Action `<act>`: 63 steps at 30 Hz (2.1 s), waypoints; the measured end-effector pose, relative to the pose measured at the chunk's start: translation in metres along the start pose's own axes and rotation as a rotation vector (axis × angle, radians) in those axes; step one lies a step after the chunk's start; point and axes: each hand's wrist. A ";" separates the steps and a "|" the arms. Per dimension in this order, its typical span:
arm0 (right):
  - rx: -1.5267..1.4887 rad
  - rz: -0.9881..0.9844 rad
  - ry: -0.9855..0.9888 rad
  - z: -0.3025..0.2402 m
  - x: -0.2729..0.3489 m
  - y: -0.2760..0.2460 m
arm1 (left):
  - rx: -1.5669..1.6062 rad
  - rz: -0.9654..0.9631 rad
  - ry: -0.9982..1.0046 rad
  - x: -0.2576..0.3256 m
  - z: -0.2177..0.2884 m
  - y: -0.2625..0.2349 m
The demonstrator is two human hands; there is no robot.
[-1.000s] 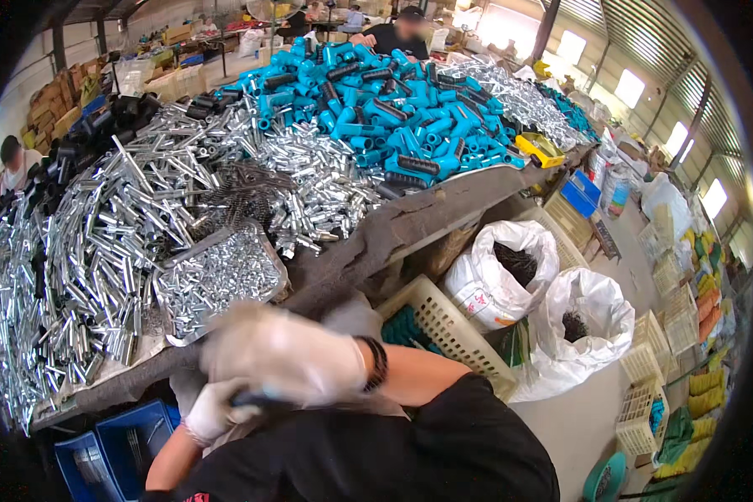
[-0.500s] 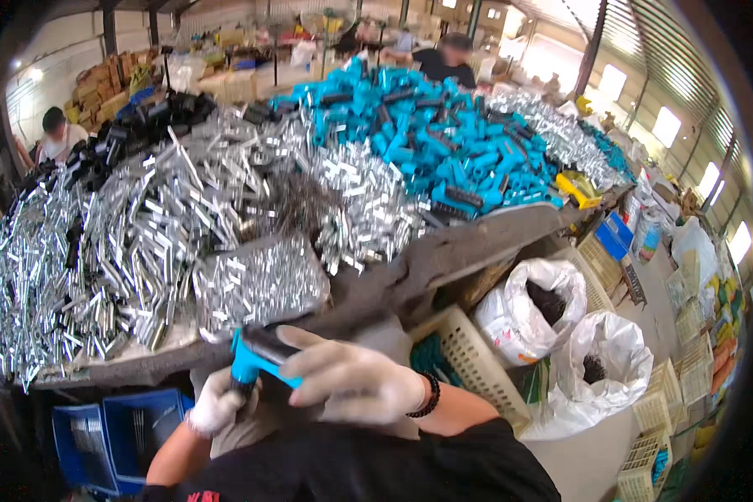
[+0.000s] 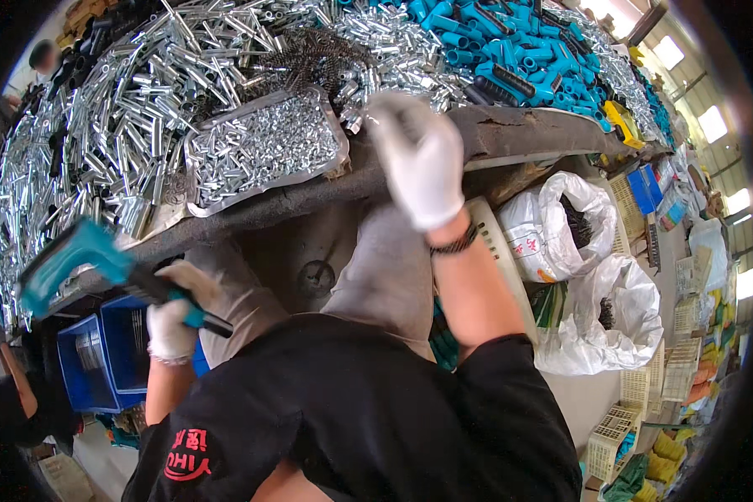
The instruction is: Assembling industrial metal components by inserting tubes into plastic handles.
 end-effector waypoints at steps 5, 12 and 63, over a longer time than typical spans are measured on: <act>0.858 -0.383 0.149 0.121 -0.035 -0.029 | 0.190 0.137 -0.078 0.010 0.008 0.006; -0.053 -0.199 0.245 0.071 -0.016 -0.007 | 0.649 0.396 -0.084 0.008 -0.051 0.014; -0.150 -0.718 0.530 0.003 0.119 0.079 | 0.577 0.281 -0.276 0.012 -0.067 0.021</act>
Point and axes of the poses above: each hand's wrist, its own x-axis away from the middle knuckle, its own y-axis out of the palm, z = x × y, and after that the axes turned 11 degrees about -z, right-handed
